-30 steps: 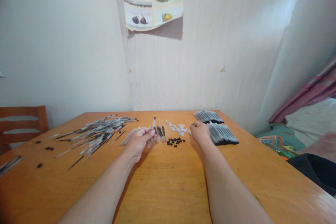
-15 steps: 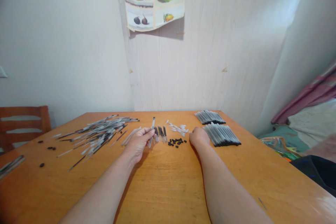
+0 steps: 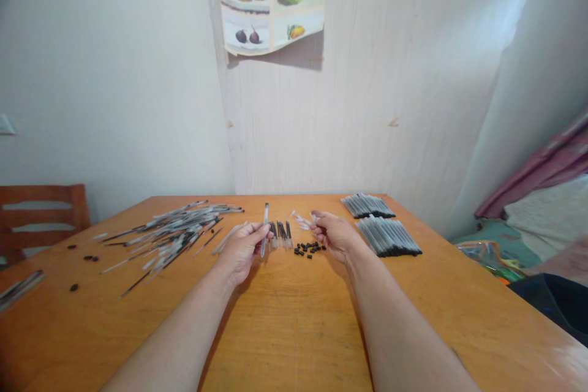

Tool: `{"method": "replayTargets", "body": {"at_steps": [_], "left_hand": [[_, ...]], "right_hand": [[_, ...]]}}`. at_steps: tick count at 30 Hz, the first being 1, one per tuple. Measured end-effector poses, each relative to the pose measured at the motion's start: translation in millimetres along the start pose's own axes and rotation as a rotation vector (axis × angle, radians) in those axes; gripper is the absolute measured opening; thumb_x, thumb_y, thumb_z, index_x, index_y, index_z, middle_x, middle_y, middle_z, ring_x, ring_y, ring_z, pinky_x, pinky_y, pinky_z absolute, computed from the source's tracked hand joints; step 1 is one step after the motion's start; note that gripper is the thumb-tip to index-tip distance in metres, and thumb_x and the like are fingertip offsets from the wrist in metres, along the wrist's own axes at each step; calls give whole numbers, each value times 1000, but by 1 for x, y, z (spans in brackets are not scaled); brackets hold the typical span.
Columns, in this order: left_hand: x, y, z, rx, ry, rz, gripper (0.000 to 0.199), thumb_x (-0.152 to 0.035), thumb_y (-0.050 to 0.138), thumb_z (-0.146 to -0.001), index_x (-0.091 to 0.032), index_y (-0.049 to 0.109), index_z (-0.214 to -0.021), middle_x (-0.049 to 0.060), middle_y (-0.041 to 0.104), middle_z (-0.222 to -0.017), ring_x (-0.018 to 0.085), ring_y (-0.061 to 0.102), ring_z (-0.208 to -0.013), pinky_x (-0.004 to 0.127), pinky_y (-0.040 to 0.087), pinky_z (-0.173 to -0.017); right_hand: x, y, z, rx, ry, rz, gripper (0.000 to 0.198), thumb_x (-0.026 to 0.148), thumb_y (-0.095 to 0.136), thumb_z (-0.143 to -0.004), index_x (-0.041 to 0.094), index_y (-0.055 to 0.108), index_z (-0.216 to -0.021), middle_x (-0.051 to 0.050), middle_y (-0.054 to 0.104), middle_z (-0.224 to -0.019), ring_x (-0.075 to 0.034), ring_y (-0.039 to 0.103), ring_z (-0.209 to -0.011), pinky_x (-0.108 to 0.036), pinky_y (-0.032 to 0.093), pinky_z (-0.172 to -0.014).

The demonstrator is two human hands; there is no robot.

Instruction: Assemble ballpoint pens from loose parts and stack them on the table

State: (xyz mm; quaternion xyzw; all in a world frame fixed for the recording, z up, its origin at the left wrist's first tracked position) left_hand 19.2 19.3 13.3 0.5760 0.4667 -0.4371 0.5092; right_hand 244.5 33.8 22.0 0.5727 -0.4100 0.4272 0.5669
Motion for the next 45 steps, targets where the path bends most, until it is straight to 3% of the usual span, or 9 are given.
{"method": "replayTargets", "body": {"at_steps": [6, 13, 20, 25, 33, 45], "left_hand": [[3, -1, -2, 35, -12, 28, 29, -41, 72, -72, -15, 66, -83, 2, 68, -76, 6, 50, -53, 20, 31, -50], [2, -1, -3, 31, -3, 125, 31, -41, 76, -68, -15, 64, -82, 2, 68, -76, 7, 54, -56, 20, 35, -53], [2, -1, -4, 2, -33, 206, 33, -38, 79, -66, -15, 62, -82, 2, 67, -77, 7, 55, -57, 19, 36, -52], [-1, -1, -4, -27, -14, 240, 35, -37, 81, -64, -15, 62, -83, 1, 66, -76, 6, 55, -59, 18, 39, -54], [-3, -3, -5, -93, 19, 345, 28, -31, 78, -68, -16, 58, -83, 2, 67, -78, 8, 60, -67, 19, 46, -60], [-2, -3, -6, -110, 53, 316, 30, -33, 79, -68, -15, 59, -82, 2, 67, -79, 7, 59, -65, 18, 45, -60]], "right_hand": [[8, 23, 15, 97, 61, -127, 21, 9, 55, -80, 14, 61, -99, -1, 63, -67, -6, 50, -46, -12, 41, -38], [2, 37, 22, 156, 130, -131, 6, 11, 57, -81, 11, 62, -83, -10, 72, -80, -9, 63, -54, -14, 52, -46], [-2, 46, 27, 189, 157, -143, 3, 14, 59, -83, 12, 61, -84, -7, 71, -74, -7, 61, -51, -14, 52, -48], [-9, 51, 28, 234, 83, 7, 18, 16, 69, -77, 15, 62, -93, -2, 67, -72, -4, 54, -49, -12, 44, -46], [-14, 64, 34, 221, -44, 331, 9, 22, 68, -69, 15, 62, -72, 3, 59, -57, -7, 49, -48, -17, 39, -46], [-20, 71, 39, 245, -7, 458, 5, 17, 57, -73, 16, 61, -76, 3, 59, -57, -7, 52, -45, -18, 43, -44]]}}
Point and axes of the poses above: each hand's wrist, its own z-axis away from the middle knuckle, its own y-axis out of the palm, x = y × z, the point moved 1 cm from there along -z, towards the middle knuckle
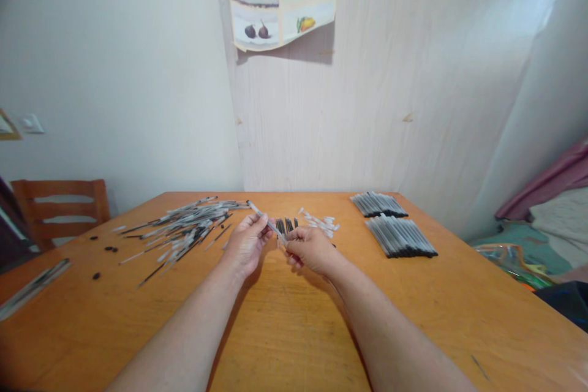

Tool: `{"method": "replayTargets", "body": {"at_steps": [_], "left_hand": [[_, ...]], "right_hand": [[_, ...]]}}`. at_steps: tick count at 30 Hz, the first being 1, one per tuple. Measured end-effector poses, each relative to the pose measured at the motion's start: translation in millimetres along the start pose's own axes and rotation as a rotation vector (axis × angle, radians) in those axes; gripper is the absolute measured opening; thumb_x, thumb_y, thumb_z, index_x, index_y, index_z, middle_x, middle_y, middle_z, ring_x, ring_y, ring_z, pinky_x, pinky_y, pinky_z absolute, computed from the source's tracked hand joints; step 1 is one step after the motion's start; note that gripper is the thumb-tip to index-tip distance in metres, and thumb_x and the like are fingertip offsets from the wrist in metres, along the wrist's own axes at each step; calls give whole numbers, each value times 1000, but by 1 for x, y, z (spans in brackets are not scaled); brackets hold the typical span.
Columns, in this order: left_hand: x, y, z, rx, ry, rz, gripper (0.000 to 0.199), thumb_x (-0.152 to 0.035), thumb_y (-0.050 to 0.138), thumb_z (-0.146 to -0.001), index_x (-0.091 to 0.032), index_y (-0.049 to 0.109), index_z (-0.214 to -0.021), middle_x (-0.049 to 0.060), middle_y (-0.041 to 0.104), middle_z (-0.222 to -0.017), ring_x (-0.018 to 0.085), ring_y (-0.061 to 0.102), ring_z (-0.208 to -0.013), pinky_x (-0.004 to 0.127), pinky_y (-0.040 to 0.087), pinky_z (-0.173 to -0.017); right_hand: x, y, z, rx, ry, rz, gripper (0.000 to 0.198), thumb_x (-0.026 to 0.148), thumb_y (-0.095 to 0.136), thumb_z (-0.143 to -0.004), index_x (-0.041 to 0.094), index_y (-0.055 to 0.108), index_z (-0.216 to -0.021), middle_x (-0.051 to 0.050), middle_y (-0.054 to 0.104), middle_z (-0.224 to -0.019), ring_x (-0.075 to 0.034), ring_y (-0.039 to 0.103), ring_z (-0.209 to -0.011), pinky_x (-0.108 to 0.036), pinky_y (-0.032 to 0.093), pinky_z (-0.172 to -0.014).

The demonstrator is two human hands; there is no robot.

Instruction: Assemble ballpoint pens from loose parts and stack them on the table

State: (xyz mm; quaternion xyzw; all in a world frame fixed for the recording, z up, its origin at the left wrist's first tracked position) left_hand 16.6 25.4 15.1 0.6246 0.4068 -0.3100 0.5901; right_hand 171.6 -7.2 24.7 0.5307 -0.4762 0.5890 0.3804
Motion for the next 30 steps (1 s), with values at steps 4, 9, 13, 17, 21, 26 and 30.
{"method": "replayTargets", "body": {"at_steps": [4, 9, 13, 17, 21, 26, 30], "left_hand": [[1, 0, 0, 13, -1, -25, 29, -32, 77, -69, -15, 59, -84, 2, 66, -80, 7, 59, -66, 18, 46, -62], [3, 1, 2, 14, 11, -45, 26, -30, 74, -72, -15, 58, -85, 2, 66, -80, 7, 59, -67, 18, 46, -62], [5, 2, 2, 30, 12, -75, 25, -31, 74, -73, -15, 59, -86, 3, 67, -81, 7, 60, -66, 18, 47, -62], [6, 2, 2, 42, 2, -112, 25, -31, 73, -74, -15, 59, -87, 4, 68, -83, 8, 62, -68, 18, 48, -61], [5, 1, 3, 52, -19, -128, 24, -32, 72, -77, -16, 58, -88, 6, 70, -84, 10, 64, -69, 19, 50, -62], [6, 3, 5, 35, -16, -135, 20, -30, 68, -80, -15, 56, -87, 6, 70, -83, 9, 65, -68, 19, 51, -62], [7, 6, 7, 30, -15, -99, 20, -29, 67, -81, -16, 55, -86, 6, 70, -84, 9, 66, -69, 19, 52, -64]], "right_hand": [[-2, 0, -2, 6, -23, 7, 5, 17, 55, -75, 15, 59, -76, 2, 58, -57, -7, 53, -46, -18, 44, -45], [-3, 0, -3, -1, -41, 31, 5, 17, 53, -75, 16, 58, -75, 2, 57, -55, -8, 52, -46, -19, 44, -48], [-4, -1, -4, -8, -65, 34, 6, 20, 54, -75, 16, 58, -74, 3, 56, -55, -9, 51, -48, -21, 44, -50], [-7, -2, -7, -34, -119, 58, 8, 23, 55, -75, 17, 57, -71, 3, 55, -54, -9, 49, -48, -21, 40, -49], [-10, -5, -11, -69, -194, 138, 12, 23, 54, -77, 17, 56, -66, 3, 54, -53, -9, 47, -48, -22, 36, -49], [-15, -5, -14, -135, -241, 256, 15, 26, 54, -79, 18, 58, -67, 3, 54, -53, -10, 47, -48, -22, 35, -49], [-17, -5, -16, -165, -239, 267, 18, 30, 54, -80, 18, 58, -67, 3, 54, -53, -10, 48, -48, -22, 36, -49]]}}
Point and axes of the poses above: each hand's wrist, its own z-axis away from the middle knuckle, its own y-axis out of the palm, x = y × z, the point moved 1 cm from there along -z, towards the middle knuckle
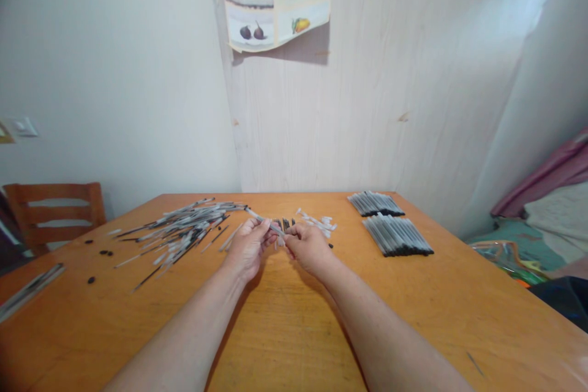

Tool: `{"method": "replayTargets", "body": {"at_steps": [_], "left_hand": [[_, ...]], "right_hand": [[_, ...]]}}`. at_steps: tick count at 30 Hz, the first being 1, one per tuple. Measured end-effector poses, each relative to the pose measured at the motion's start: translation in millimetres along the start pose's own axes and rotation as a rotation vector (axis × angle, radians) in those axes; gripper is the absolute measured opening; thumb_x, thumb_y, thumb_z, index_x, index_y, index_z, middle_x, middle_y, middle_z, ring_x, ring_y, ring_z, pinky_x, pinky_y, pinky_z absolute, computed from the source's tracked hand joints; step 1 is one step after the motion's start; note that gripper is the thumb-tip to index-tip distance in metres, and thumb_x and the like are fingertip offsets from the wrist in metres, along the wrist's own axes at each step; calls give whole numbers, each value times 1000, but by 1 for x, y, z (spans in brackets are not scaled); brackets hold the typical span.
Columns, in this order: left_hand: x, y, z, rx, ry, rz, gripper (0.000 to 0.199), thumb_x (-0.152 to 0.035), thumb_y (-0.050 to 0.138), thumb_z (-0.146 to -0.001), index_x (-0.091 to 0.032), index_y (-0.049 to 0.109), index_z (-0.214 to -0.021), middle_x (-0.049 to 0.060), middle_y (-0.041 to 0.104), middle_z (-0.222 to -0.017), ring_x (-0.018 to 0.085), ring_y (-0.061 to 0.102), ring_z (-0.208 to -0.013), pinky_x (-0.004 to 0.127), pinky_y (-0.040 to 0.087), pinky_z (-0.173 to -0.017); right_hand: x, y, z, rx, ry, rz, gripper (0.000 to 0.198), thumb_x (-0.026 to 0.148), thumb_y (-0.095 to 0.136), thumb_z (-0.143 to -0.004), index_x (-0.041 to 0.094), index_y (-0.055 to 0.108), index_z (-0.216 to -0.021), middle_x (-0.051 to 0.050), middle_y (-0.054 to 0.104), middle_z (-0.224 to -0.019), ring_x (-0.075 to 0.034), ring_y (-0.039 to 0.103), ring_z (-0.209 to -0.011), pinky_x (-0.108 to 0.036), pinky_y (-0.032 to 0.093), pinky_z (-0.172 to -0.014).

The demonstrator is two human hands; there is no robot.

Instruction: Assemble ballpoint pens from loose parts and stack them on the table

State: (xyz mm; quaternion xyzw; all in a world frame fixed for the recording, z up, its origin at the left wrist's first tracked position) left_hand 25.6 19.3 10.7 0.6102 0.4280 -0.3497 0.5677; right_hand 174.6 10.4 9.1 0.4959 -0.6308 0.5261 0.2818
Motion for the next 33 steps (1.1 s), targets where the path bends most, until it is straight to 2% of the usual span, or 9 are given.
{"method": "replayTargets", "body": {"at_steps": [7, 22, 33], "left_hand": [[-2, 3, 2, 8, -10, 37, 25, -32, 72, -77, -16, 54, -84, 5, 70, -83, 10, 65, -68, 20, 52, -62], [-6, 6, 7, 20, -11, 33, 23, -30, 70, -78, -16, 53, -84, 6, 70, -82, 9, 64, -66, 19, 51, -62], [-5, 5, 4, 5, 32, 3, 24, -32, 70, -77, -17, 56, -89, 4, 69, -84, 9, 63, -69, 19, 49, -64]], "right_hand": [[1, -2, 0, -3, -57, 5, 20, 29, 53, -80, 19, 55, -64, 3, 53, -52, -10, 47, -48, -23, 37, -49], [5, -6, 1, 8, -84, 22, 20, 28, 52, -81, 18, 57, -64, 2, 54, -54, -11, 48, -49, -23, 36, -50], [7, -1, 0, -15, -49, 121, 17, 24, 53, -81, 18, 59, -67, 3, 55, -53, -10, 50, -52, -22, 38, -54]]}}
Point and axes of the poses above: each hand's wrist, its own z-axis away from the middle knuckle, its own y-axis out of the palm, x = y × z, the point moved 1 cm from there along -z, towards the middle knuckle
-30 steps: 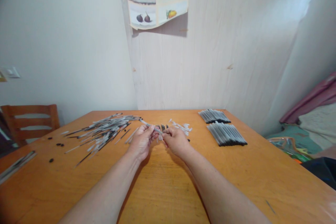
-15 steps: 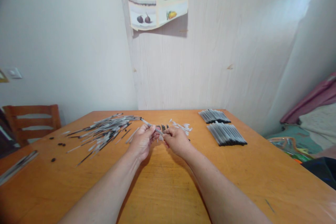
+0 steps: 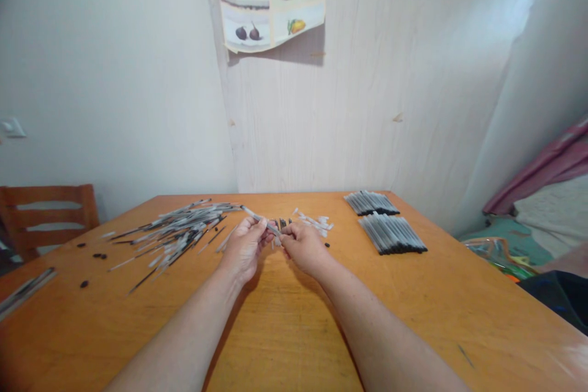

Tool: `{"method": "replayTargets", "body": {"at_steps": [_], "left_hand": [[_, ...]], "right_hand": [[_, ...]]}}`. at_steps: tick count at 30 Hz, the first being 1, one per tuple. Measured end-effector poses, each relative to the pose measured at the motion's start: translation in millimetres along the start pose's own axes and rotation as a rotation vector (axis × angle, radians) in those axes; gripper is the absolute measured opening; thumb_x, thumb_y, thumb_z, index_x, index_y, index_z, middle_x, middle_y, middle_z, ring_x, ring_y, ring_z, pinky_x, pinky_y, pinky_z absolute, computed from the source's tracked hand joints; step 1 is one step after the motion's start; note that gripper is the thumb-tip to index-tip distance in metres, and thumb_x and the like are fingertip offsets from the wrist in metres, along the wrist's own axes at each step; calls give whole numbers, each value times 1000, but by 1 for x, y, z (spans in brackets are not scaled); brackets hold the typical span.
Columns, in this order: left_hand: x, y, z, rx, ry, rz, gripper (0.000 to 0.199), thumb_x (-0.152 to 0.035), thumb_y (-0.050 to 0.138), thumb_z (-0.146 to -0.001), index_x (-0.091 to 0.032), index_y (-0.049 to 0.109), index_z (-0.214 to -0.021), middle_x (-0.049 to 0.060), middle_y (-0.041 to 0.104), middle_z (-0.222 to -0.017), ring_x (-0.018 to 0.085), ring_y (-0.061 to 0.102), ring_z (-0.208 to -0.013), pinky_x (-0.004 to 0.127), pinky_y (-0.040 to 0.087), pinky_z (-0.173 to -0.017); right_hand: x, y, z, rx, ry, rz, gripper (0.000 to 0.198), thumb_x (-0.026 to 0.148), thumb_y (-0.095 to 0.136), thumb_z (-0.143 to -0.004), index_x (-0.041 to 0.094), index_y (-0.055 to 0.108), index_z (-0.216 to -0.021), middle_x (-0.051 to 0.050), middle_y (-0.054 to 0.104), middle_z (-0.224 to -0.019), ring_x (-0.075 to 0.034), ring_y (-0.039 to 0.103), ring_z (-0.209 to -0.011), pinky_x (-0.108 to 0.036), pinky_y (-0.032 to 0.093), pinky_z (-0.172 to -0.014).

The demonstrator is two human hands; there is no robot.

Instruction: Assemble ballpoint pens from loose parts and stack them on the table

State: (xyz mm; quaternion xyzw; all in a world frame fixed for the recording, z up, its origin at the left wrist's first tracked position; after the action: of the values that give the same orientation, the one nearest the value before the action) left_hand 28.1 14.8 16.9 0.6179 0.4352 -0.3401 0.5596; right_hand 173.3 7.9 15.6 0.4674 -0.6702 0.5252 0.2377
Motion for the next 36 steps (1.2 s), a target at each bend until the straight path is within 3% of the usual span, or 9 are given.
{"method": "replayTargets", "body": {"at_steps": [10, 17, 21, 28, 36], "left_hand": [[-3, 1, 2, 12, -8, -20, 22, -28, 67, -78, -17, 57, -94, 4, 69, -88, 10, 64, -74, 20, 50, -68], [-1, -2, -2, 10, -14, -9, 25, -31, 70, -76, -18, 58, -94, 4, 69, -87, 11, 65, -75, 21, 50, -68], [-1, -1, -1, 18, -15, -20, 28, -34, 71, -75, -19, 59, -95, 4, 69, -87, 12, 65, -75, 21, 49, -66], [3, 4, 1, 88, 57, -128, 33, -34, 73, -73, -18, 66, -100, 4, 70, -87, 12, 62, -73, 23, 47, -70], [9, 4, -3, 275, 218, -353, 21, -27, 69, -76, -21, 72, -96, 7, 71, -97, 19, 62, -92, 28, 45, -85]], "right_hand": [[-9, 5, -1, 67, 57, -136, 11, 25, 54, -81, 18, 58, -74, 4, 54, -55, -10, 51, -48, -22, 40, -49], [-4, 0, 1, 83, 124, -210, 23, 36, 52, -84, 18, 57, -71, 3, 52, -53, -11, 49, -46, -23, 41, -47], [-5, -8, -1, -37, 75, -172, 27, 39, 51, -84, 18, 56, -69, 3, 52, -55, -10, 48, -48, -22, 39, -47], [4, -20, -1, -216, 108, -243, 27, 43, 56, -79, 17, 61, -77, 1, 56, -58, -11, 49, -49, -22, 37, -47], [14, -27, 0, -303, 18, -274, 40, 46, 54, -82, 15, 63, -106, -2, 63, -78, -11, 53, -55, -23, 43, -52]]}}
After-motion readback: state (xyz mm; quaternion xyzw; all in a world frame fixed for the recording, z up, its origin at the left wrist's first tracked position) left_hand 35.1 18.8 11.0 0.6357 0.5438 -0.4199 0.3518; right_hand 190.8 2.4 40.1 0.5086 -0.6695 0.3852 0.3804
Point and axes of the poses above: each hand's wrist, its own z-axis away from the middle knuckle, its own y-axis out of the palm, x = y × z, the point moved 1 cm from there along -z, towards the middle knuckle
